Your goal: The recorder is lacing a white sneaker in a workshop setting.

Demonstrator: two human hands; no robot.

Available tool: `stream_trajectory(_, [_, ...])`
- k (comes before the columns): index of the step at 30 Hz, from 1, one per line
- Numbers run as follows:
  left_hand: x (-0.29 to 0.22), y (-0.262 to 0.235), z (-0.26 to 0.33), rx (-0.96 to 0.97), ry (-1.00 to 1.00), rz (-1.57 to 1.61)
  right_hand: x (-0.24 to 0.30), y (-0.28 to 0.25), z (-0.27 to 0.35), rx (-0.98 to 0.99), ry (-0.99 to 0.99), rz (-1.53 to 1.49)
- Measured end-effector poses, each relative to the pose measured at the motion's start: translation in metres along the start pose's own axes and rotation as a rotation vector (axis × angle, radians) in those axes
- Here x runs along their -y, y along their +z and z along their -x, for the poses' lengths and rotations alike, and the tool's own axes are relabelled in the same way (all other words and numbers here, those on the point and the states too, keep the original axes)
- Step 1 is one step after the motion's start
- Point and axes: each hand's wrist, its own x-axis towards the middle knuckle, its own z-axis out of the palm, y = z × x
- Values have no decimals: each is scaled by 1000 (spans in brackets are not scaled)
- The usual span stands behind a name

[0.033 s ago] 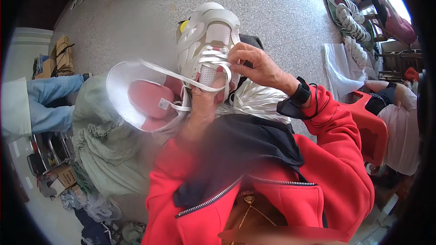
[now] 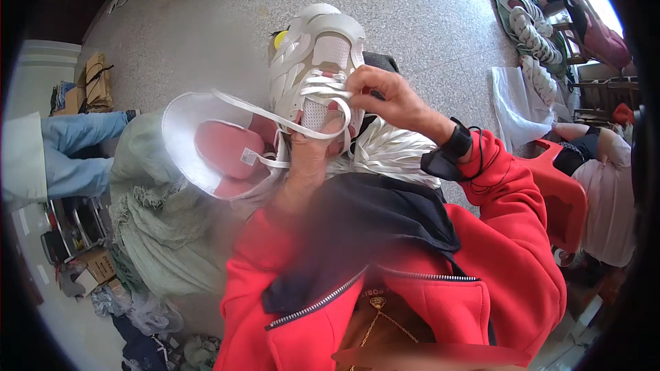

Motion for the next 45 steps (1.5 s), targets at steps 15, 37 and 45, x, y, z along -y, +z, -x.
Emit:
stream_trajectory(15, [-1, -3, -2, 13, -44, -119, 39, -36, -25, 350, 116, -387])
stream_trajectory(37, [-11, 0, 1, -88, -187, 1, 34, -80, 15, 263, 333, 38])
stream_trajectory(45, [-11, -3, 2, -45, -197, 33, 55, -97, 25, 322, 26, -491])
